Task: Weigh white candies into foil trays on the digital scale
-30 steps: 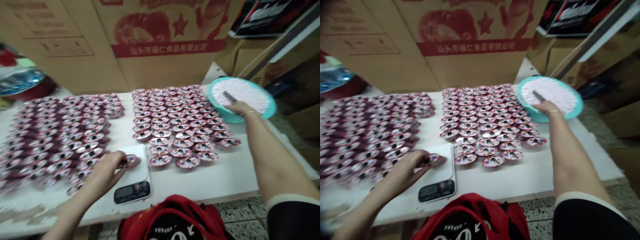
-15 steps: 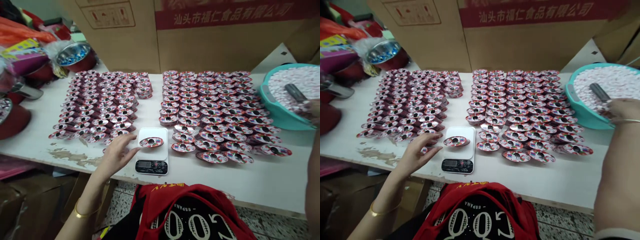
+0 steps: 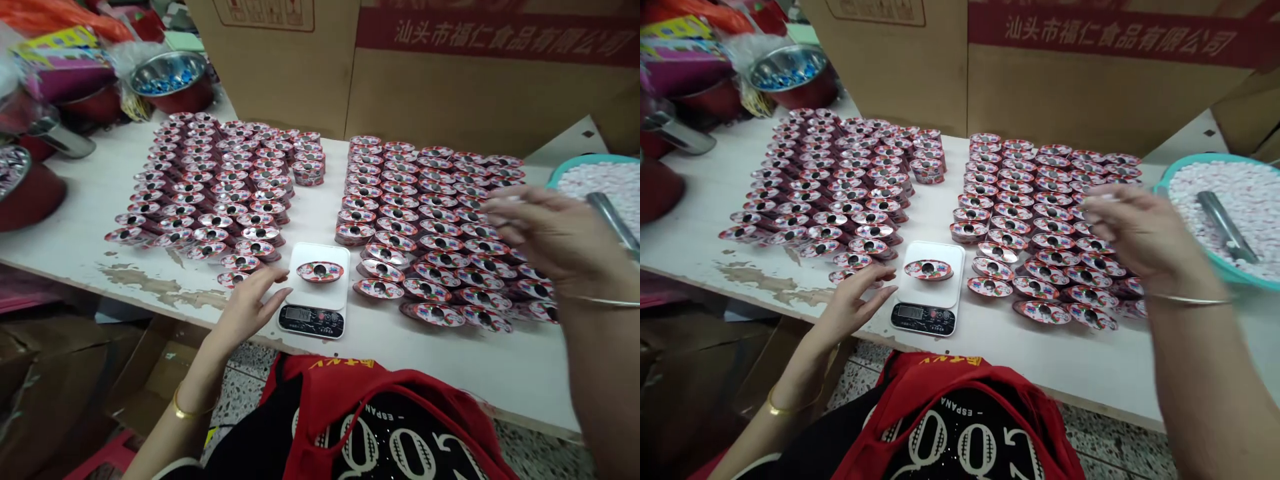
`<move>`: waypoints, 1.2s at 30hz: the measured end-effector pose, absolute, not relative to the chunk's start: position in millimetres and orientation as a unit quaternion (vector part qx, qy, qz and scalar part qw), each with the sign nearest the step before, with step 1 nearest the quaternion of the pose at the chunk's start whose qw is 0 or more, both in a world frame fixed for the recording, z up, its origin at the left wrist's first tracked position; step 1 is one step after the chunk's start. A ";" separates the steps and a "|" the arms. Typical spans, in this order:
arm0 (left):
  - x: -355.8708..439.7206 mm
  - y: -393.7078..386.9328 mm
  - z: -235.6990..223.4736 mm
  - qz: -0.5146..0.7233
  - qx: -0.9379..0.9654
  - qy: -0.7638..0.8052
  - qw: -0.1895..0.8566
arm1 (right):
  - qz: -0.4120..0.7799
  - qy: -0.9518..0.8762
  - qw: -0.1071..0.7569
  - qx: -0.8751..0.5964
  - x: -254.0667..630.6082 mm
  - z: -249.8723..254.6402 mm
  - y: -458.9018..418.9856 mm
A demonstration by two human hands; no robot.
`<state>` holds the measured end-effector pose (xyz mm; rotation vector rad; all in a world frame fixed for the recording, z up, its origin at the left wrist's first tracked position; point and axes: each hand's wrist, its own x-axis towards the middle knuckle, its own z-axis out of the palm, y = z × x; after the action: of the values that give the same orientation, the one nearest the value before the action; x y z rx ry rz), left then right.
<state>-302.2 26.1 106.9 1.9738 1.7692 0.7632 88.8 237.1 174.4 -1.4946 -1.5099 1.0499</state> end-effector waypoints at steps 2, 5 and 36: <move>-299.1 22.8 103.6 0.283 0.701 0.627 0.191 | 0.525 -0.613 0.288 -0.515 21.7 181.6 203.5; -296.9 15.9 98.8 0.294 0.701 0.622 0.187 | 0.522 -0.739 0.181 -0.385 -50.0 179.6 170.0; -292.6 7.5 79.2 0.356 0.681 0.607 0.204 | 0.296 -0.918 -0.041 -0.260 -119.7 162.0 151.6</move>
<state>-292.6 7.5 79.2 1.8988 1.6929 0.9942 -119.7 151.6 162.0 -0.8395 -2.9622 0.9563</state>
